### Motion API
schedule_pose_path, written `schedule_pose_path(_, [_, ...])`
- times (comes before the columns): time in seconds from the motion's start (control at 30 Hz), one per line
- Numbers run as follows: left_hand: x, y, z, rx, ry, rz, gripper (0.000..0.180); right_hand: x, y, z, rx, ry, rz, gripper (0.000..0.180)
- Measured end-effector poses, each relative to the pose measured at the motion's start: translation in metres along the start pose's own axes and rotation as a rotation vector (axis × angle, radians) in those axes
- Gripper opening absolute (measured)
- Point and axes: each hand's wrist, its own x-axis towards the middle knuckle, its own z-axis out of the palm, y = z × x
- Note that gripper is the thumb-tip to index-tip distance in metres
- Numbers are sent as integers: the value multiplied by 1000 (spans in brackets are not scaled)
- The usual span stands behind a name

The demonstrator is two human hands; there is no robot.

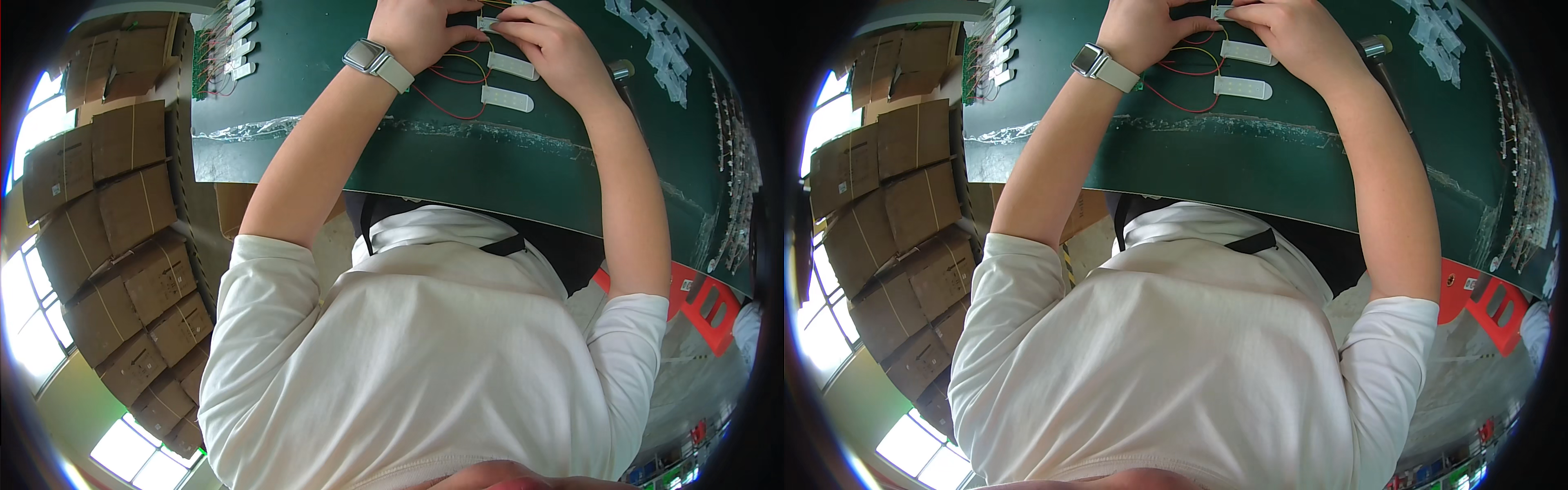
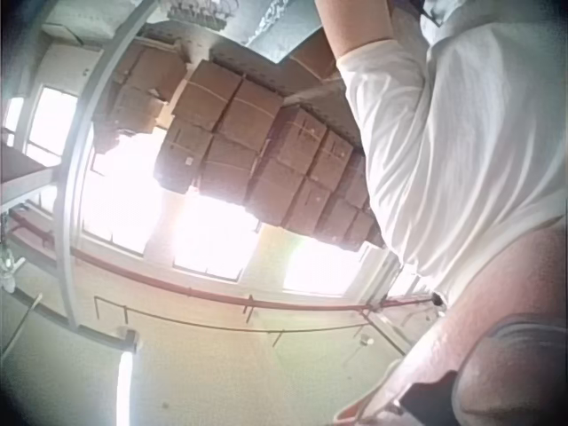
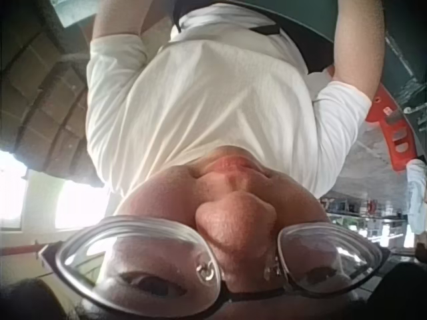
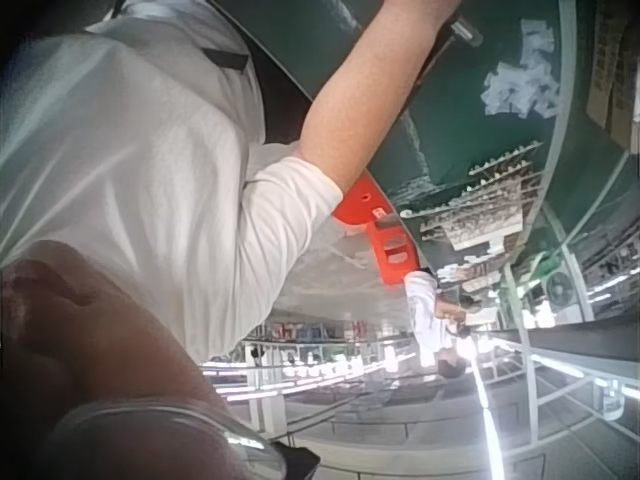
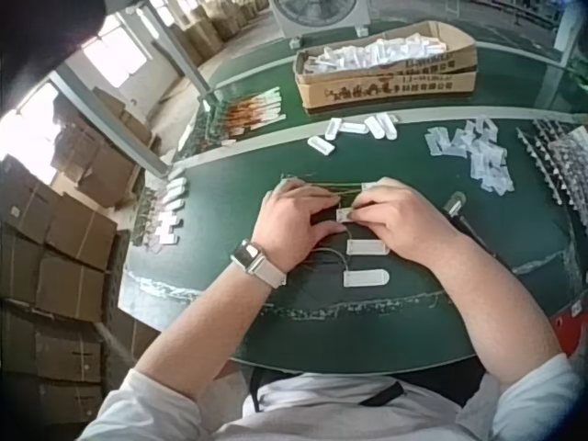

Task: The person assembles LED light components by placing LED modules onto a circuit board and securing them with a hammer.

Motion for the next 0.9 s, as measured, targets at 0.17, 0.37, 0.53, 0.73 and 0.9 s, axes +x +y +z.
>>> schedule_pose_path(0.17, [-1,-2,-1,13,-34,-19,35,0,1,2,17,-5,19,14])
schedule_pose_path(0.37, [-5,2,-2,93,-31,-80,37,0,1,2,22,-6,38,13])
schedule_pose_path(0.53, [-6,2,-2,118,-88,-195,42,-2,4,7,60,5,77,12])
schedule_pose_path(0.73, [-4,5,-4,91,-99,-268,43,-10,16,13,61,-4,99,18])
schedule_pose_path(0.9, [-8,12,-7,97,-84,-314,43,-11,17,22,50,21,128,24])
